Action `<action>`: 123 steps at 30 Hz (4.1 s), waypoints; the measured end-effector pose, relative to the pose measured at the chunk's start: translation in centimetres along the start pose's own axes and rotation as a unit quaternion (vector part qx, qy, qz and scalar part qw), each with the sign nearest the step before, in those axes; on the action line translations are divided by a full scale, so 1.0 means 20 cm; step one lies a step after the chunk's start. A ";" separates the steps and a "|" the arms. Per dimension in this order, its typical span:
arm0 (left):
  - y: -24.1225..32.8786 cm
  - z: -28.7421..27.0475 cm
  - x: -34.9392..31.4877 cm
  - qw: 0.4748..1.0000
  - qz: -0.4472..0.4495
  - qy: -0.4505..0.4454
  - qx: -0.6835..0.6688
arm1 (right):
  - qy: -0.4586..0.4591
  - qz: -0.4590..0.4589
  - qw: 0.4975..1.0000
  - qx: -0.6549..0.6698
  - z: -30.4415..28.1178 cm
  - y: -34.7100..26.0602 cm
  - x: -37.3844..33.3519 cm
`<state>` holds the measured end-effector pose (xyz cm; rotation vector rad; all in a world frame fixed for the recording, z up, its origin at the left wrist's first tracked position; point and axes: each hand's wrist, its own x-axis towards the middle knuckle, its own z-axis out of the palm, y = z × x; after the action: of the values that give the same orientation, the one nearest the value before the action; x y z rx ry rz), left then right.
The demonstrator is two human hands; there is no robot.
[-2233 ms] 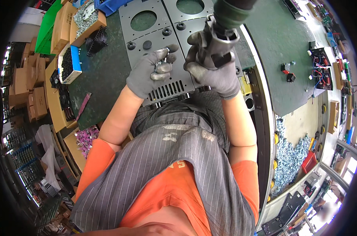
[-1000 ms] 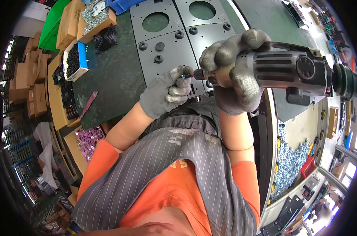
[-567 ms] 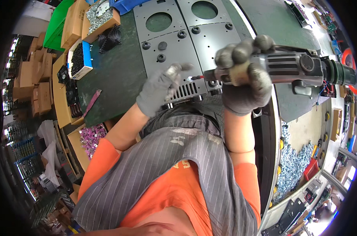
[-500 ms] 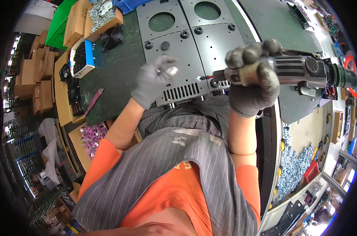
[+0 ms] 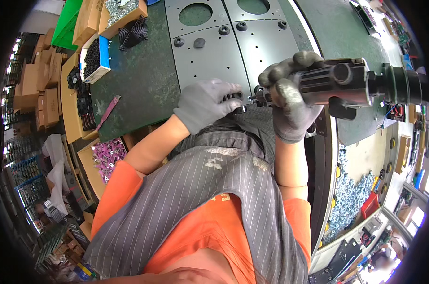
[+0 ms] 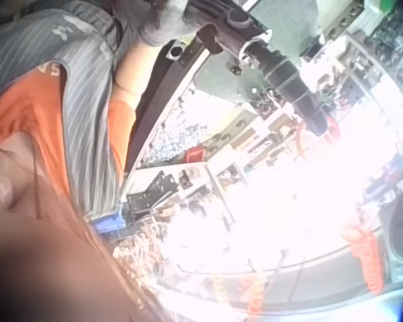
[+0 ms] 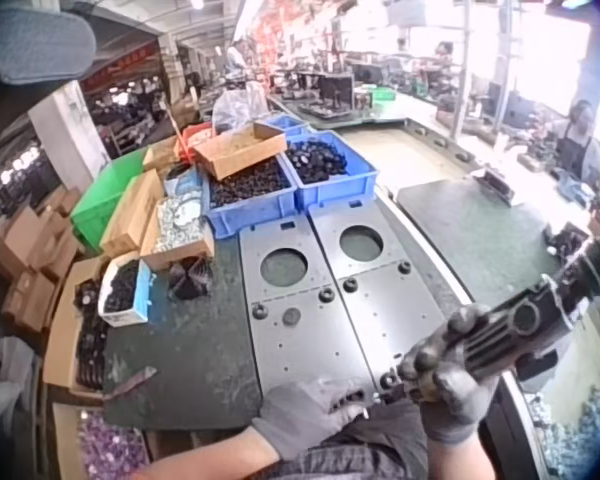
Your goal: The recorder is assembling metal casings for solar inverters, attaching fans and screw-on components using an electric screwdriver.
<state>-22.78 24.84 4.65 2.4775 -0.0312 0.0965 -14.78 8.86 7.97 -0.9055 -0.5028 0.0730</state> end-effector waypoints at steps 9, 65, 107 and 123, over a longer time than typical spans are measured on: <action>0.03 0.07 0.03 0.997 -0.035 -0.044 0.053 | -0.045 0.099 0.993 -0.038 0.03 0.13 -0.03; -0.17 0.07 -0.05 0.993 0.059 0.062 -0.087 | -0.151 -0.032 0.975 0.158 0.18 0.05 0.13; -0.24 -0.11 -0.41 0.991 -0.106 0.039 -0.075 | -0.155 0.137 0.967 0.146 0.36 0.22 -0.08; -0.23 -0.09 -0.39 0.992 -0.111 0.034 0.046 | -0.270 0.238 0.930 -0.076 0.38 0.36 -0.09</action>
<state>-30.51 29.52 2.69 2.5488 0.2828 0.0883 -18.70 18.45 5.70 -1.1496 -0.7963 0.7510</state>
